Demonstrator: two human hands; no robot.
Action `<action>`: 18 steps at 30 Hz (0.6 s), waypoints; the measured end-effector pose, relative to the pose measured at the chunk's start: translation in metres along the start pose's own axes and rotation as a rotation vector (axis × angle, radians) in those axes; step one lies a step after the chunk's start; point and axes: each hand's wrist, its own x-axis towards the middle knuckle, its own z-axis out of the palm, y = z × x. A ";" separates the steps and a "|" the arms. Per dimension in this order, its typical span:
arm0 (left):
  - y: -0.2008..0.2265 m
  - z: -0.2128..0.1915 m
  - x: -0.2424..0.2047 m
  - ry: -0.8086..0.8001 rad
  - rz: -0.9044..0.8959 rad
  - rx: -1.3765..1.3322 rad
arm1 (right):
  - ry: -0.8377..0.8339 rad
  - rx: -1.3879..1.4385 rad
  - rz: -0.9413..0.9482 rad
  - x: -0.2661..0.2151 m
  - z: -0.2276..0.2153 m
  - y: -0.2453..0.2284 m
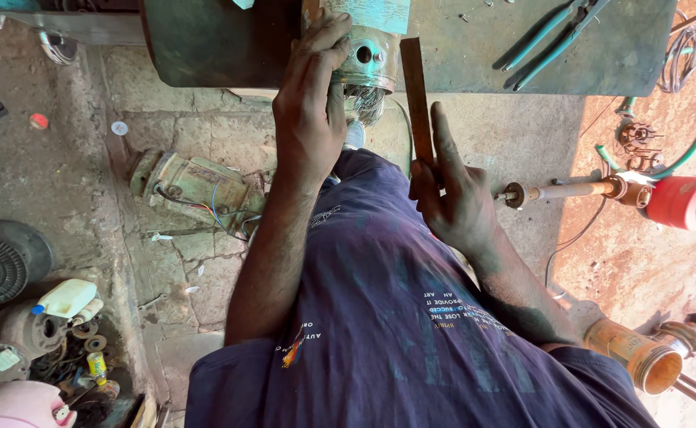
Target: The person uses a flat metal bar to repeatedly tap and adjust the copper windings inside a cylindrical motor stator. The person holds the stator with one hand while striking it with the bar in the other hand, working at a cluttered workbench.
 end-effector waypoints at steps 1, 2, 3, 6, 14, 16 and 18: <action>0.001 0.000 0.000 -0.001 -0.002 -0.009 | -0.008 -0.009 -0.013 0.003 0.000 -0.005; 0.000 -0.001 0.000 -0.002 -0.003 -0.017 | -0.007 -0.006 -0.019 0.005 0.001 -0.009; 0.000 0.000 0.000 -0.004 0.001 -0.001 | -0.009 -0.004 -0.023 0.005 0.001 -0.012; -0.001 0.001 -0.001 -0.007 0.008 0.017 | -0.005 0.004 -0.064 0.006 0.000 -0.016; -0.001 0.003 -0.001 -0.026 -0.008 0.015 | -0.025 -0.029 -0.076 0.011 0.002 -0.011; -0.001 0.002 -0.002 -0.023 -0.015 0.014 | -0.028 -0.014 -0.071 0.009 0.002 -0.013; 0.000 0.001 -0.002 -0.022 -0.021 0.020 | -0.040 0.020 -0.047 0.008 0.003 -0.014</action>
